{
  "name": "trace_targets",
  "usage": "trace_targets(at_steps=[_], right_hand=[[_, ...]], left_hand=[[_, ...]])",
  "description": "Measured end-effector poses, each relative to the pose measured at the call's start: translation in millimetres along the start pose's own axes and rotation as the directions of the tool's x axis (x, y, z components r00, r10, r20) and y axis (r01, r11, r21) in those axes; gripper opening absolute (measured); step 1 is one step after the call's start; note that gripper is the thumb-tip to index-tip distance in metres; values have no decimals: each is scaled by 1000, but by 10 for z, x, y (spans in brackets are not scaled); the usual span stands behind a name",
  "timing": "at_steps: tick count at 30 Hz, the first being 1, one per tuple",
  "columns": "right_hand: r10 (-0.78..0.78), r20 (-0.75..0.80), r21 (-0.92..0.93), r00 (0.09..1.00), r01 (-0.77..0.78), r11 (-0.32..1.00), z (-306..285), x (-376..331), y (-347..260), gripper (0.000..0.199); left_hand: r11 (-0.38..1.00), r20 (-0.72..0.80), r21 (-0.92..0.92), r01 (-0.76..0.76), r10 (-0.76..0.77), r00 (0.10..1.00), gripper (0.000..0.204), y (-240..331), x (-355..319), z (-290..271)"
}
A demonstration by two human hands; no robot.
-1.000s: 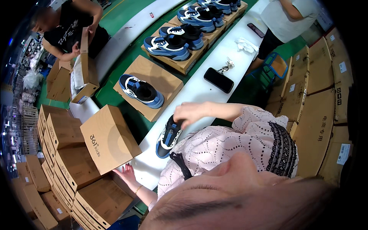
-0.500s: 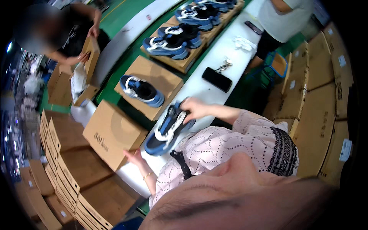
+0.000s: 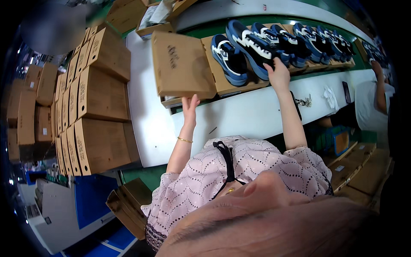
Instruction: The person opens cardboard shoe boxes, removes blue and black sneakers, and places them on a table. They then pick up the shoes and place them back into the boxes, repeating this process with multiple pairs.
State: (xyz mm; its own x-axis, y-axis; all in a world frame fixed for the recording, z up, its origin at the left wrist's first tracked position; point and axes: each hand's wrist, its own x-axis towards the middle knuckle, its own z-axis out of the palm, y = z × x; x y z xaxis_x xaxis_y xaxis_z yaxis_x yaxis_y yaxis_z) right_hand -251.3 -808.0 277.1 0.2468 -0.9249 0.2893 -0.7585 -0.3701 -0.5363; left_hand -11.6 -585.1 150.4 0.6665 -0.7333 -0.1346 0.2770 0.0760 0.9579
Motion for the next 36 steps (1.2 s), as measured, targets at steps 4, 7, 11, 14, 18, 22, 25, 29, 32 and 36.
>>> trace_targets(at_steps=[4, 7, 11, 14, 18, 22, 25, 29, 32, 36], right_hand=[[-342, -159, -234, 926, 301, 924, 125, -133, 62, 29], [-483, -179, 77, 857, 502, 861, 49, -404, -205, 19], [-740, 370, 476, 562, 570, 670, 414, -952, -416, 17], [-767, 411, 408, 493, 652, 638, 878, -1183, -706, 25], [-647, 661, 40, 381, 843, 537, 1277, -800, -984, 19], [-342, 853, -255, 394, 887, 385, 1383, -1016, -1158, 37], [-264, 907, -254, 328, 926, 279, 1686, -1099, -1223, 38], [-377, 813, -196, 444, 817, 542, 1415, -1044, -1088, 27], [-368, 799, -220, 476, 800, 558, 1372, -1020, -975, 29], [-418, 769, -220, 484, 814, 537, 1343, -1006, -1076, 29]], left_hand=[[852, 392, 408, -327, 160, 906, 57, 310, -68, 325], [719, 607, 450, -530, 189, 772, 69, 555, -180, 660], [739, 676, 487, -466, 19, 737, 63, 629, -31, 845], [679, 689, 497, -540, 69, 721, 52, 732, 70, 874], [475, 221, 716, -511, 540, 812, 33, 677, 291, 707], [131, 187, 955, -265, 426, 885, 78, 306, 681, -17], [479, 243, 832, -279, 137, 960, 85, -36, 704, -427], [339, -24, 940, -33, 163, 986, 60, -279, 922, -347], [203, 93, 972, -120, 137, 986, 67, -149, 914, -80], [573, 98, 813, 101, -307, 947, 50, -218, 1224, 15]])
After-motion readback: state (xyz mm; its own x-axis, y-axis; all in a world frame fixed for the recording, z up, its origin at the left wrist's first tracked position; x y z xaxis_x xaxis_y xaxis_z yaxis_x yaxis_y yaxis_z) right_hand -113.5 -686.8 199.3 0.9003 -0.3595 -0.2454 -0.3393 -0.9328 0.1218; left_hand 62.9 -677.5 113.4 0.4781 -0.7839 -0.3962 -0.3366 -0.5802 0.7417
